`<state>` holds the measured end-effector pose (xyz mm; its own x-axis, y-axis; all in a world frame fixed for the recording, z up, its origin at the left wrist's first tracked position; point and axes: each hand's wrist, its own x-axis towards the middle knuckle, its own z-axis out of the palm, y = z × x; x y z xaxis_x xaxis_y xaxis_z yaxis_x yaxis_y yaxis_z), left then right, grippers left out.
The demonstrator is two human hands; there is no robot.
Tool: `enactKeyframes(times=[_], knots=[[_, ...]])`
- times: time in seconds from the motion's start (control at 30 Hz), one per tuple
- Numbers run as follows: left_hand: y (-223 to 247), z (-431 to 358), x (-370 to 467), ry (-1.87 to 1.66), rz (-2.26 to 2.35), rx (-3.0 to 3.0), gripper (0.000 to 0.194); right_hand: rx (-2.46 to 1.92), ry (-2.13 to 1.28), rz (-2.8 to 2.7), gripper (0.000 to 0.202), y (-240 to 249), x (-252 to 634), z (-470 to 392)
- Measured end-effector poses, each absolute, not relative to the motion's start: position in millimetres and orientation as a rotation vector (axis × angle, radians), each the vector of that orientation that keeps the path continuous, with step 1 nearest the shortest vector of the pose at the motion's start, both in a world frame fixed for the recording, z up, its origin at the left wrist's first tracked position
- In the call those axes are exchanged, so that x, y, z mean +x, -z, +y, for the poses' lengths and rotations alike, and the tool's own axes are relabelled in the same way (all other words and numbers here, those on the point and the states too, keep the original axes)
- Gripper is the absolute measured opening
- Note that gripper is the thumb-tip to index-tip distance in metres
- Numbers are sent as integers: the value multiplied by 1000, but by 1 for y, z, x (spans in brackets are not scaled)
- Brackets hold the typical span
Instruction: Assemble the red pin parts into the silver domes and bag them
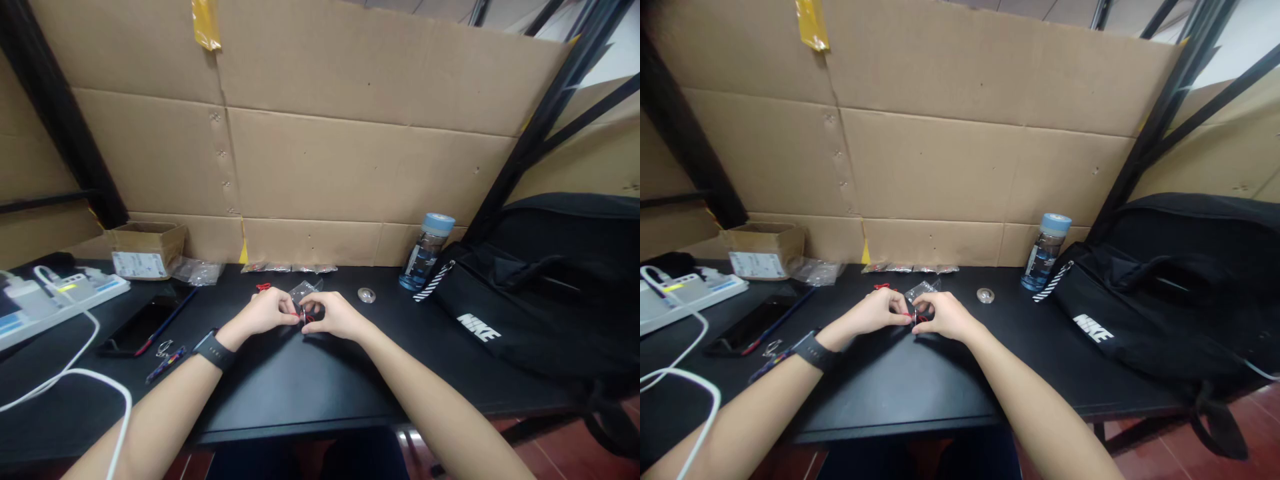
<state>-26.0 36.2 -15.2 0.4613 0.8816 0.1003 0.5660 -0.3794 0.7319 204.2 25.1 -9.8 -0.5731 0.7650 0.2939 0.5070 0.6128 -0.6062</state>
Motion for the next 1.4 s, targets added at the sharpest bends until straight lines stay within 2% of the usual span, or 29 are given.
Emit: enactKeyframes(times=[0.13,0.27,0.37,0.53,0.73,1.0,1.4], knots=[[3,33,-32,-636,1159,2224,27,-998,-561,-2304,53,8,203,24],[-4,34,-43,-866,1168,2309,25,-1037,-496,-2308,53,9,200,21],[1,39,-44,-930,1270,2349,32,-1059,-497,-2315,51,10,198,18],[18,41,-28,-749,1298,2543,39,-1029,-547,-2315,43,-5,208,14],[21,29,-11,-589,1109,2619,50,-1090,-357,-2064,36,-33,252,26],[19,21,-9,-290,1217,2684,47,-1257,-296,-2142,33,-30,274,40],[28,15,2,-298,1227,2729,47,-1446,-400,-2325,29,-25,264,36]])
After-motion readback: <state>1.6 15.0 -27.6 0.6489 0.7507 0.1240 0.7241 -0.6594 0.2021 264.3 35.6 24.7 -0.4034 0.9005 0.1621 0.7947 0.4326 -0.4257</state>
